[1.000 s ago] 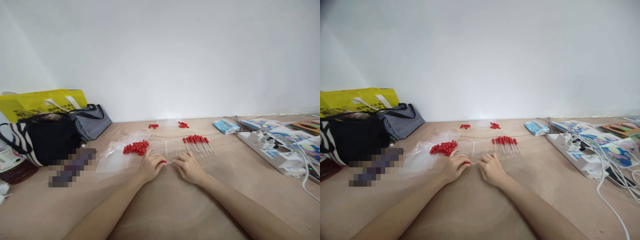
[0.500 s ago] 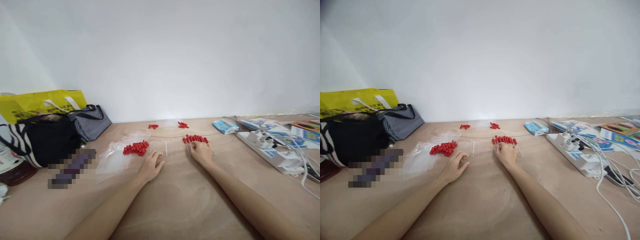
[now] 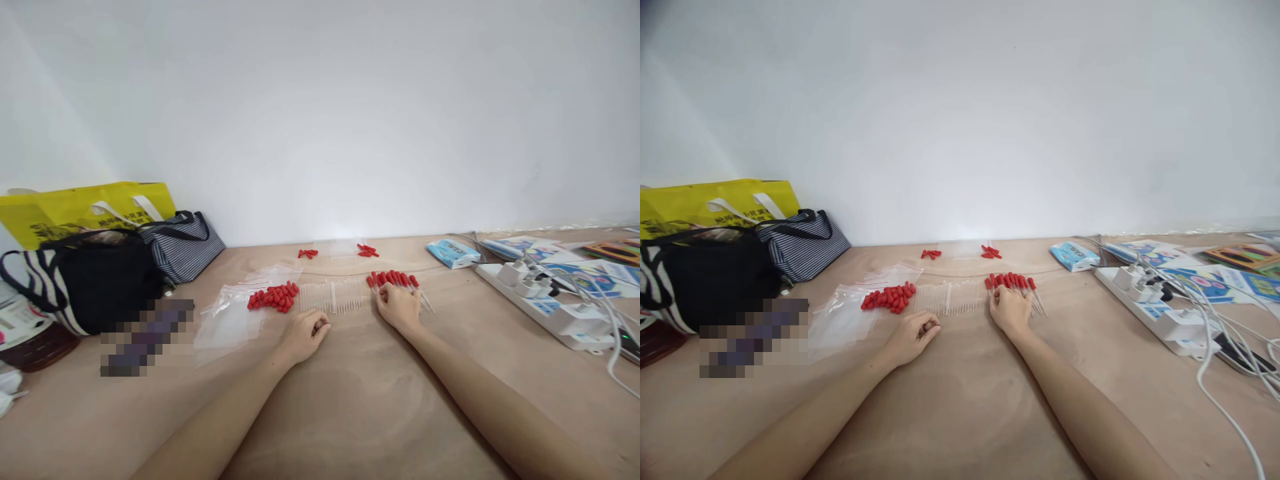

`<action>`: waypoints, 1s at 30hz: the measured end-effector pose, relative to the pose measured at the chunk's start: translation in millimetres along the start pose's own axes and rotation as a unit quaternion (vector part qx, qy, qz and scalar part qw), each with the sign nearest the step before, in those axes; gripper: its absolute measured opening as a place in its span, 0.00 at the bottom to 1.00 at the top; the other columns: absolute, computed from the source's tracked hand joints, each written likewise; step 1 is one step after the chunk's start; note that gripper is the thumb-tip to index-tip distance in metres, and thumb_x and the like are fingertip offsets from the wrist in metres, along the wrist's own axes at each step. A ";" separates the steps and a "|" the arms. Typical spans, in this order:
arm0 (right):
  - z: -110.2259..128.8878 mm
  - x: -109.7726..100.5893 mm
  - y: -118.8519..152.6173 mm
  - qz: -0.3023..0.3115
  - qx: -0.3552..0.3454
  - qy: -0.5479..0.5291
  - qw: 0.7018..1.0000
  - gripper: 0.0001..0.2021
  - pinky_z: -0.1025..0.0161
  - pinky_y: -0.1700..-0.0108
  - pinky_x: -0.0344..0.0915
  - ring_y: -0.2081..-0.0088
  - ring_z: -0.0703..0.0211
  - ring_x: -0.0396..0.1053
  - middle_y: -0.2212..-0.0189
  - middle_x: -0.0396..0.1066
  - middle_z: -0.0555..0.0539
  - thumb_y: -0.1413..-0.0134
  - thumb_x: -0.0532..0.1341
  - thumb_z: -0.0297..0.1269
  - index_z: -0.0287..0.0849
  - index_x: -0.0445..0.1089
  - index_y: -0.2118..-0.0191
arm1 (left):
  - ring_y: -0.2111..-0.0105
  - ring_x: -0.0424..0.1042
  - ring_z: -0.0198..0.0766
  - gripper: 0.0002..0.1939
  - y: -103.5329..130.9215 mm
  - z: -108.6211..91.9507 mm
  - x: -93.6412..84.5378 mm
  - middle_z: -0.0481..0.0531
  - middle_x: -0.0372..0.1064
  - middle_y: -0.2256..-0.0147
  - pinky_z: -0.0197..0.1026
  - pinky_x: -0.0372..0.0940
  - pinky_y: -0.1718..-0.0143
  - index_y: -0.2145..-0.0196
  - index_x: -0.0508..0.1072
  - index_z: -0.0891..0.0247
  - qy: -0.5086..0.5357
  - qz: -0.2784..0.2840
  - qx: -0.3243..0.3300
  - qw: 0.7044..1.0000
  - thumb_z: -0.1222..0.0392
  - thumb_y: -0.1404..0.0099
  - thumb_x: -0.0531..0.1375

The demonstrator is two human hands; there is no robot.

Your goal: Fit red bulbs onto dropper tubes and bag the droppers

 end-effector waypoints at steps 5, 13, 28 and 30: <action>7.4 -3.2 0.7 0.022 0.007 -0.017 1.000 0.11 0.58 0.63 0.45 0.68 0.56 0.66 0.74 0.72 0.46 0.49 0.51 0.38 0.42 0.69 0.72 | 0.76 0.64 0.34 0.05 -0.3 -0.4 0.5 0.47 0.66 0.75 0.34 0.58 0.74 0.72 0.67 0.62 -0.002 0.007 -0.005 1.000 0.61 0.42 0.53; 74.5 18.0 -3.9 0.140 0.005 -0.035 0.990 0.13 0.55 0.58 0.45 0.65 0.54 0.66 0.70 0.72 0.43 0.51 0.52 0.43 0.42 0.70 0.70 | 0.74 0.64 0.34 0.05 -1.0 2.0 1.0 0.47 0.65 0.75 0.34 0.57 0.73 0.71 0.67 0.63 -0.003 0.016 -0.008 1.000 0.62 0.42 0.52; 108.0 48.0 -11.0 0.224 0.045 -0.018 0.973 0.16 0.49 0.54 0.46 0.62 0.46 0.67 0.66 0.71 0.36 0.51 0.51 0.43 0.37 0.70 0.67 | 0.70 0.63 0.44 0.13 4.9 37.4 -84.1 0.52 0.65 0.75 0.42 0.53 0.68 0.78 0.66 0.62 -0.313 -0.182 -0.089 0.928 0.50 0.46 0.56; 108.7 48.4 -11.2 0.230 0.045 -0.017 0.972 0.16 0.49 0.54 0.46 0.62 0.46 0.68 0.66 0.71 0.36 0.51 0.51 0.42 0.36 0.70 0.66 | 0.69 0.63 0.46 0.14 4.3 40.4 -83.4 0.53 0.66 0.74 0.43 0.52 0.68 0.78 0.67 0.62 -0.349 -0.165 -0.083 0.919 0.47 0.46 0.56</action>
Point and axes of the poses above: each hand's wrist, its own y-axis away from the middle knuckle, its own x-axis out of the palm, z = x × y, the point moved 10 cm from there along -y, towards the middle knuckle
